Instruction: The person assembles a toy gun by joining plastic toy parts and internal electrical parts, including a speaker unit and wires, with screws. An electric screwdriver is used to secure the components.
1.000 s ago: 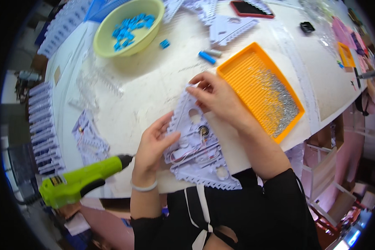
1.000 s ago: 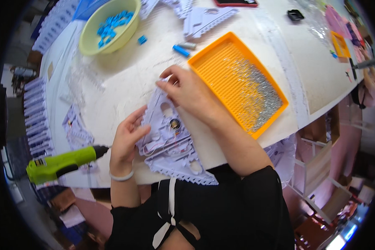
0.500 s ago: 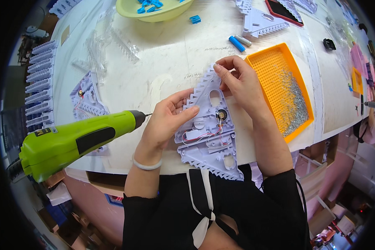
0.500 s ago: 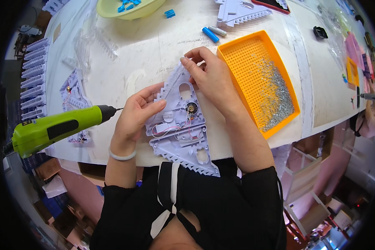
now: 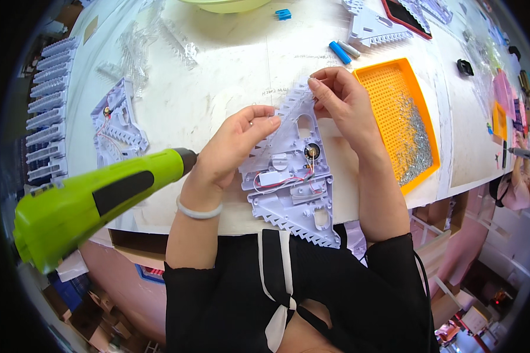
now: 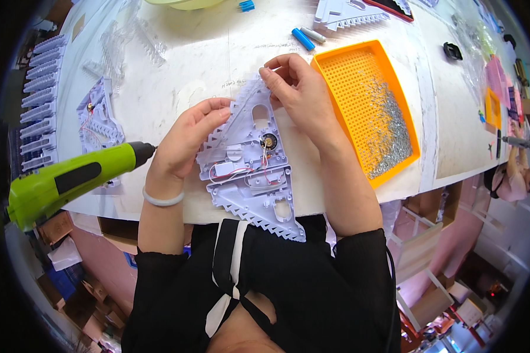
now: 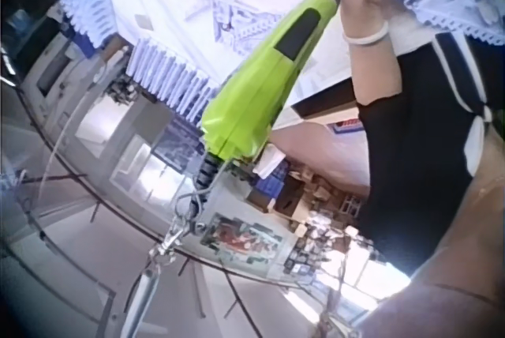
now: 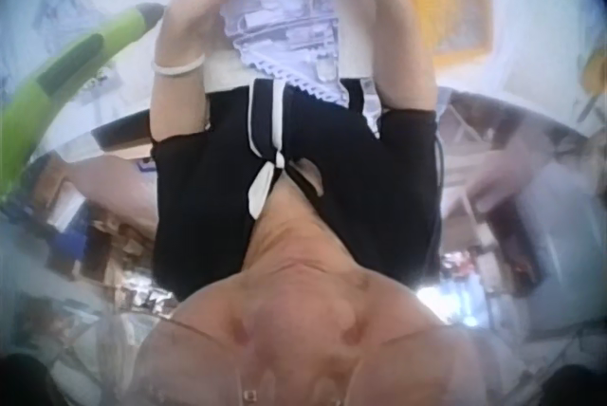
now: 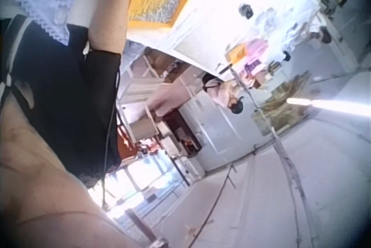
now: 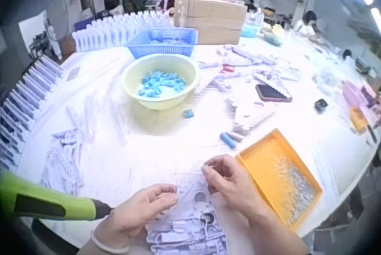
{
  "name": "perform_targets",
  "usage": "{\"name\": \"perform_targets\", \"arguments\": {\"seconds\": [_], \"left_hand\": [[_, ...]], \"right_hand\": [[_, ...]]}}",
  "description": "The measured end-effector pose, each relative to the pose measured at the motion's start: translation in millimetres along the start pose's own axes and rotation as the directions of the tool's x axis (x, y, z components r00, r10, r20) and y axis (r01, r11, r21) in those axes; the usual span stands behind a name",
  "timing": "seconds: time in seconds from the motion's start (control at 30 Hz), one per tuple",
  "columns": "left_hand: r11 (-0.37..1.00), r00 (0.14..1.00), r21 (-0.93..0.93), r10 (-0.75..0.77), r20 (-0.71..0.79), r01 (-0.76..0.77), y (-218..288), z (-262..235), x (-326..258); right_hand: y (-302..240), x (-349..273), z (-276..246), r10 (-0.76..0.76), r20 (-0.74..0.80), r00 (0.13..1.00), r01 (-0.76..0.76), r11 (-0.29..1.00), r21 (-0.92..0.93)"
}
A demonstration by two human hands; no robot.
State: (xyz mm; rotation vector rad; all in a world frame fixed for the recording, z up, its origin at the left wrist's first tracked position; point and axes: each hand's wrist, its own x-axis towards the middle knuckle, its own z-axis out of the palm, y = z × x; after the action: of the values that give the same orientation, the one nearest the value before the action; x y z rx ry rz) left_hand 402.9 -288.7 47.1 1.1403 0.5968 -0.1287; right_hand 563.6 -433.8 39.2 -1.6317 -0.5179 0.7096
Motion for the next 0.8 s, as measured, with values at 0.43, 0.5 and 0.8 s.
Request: {"name": "perform_targets", "arguments": {"seconds": [0.43,0.5,0.8], "left_hand": [[0.947,0.984,-0.319,0.007,0.178,0.051,-2,-11,20],[0.970,0.991,-0.244,0.011,0.131,0.021,-2,-11,22],[0.960,0.991,-0.280,0.039,0.132,-0.001,-6,-10,23]], "right_hand": [[-2,-9,-5,-0.167,-0.023,0.986,0.167,0.986,0.014],[-5,-12,-2,-0.206,-0.066,0.976,0.200,0.976,-0.089],[-16,-19,1,-0.172,-0.030,0.985,0.168,0.979,-0.116]]}}
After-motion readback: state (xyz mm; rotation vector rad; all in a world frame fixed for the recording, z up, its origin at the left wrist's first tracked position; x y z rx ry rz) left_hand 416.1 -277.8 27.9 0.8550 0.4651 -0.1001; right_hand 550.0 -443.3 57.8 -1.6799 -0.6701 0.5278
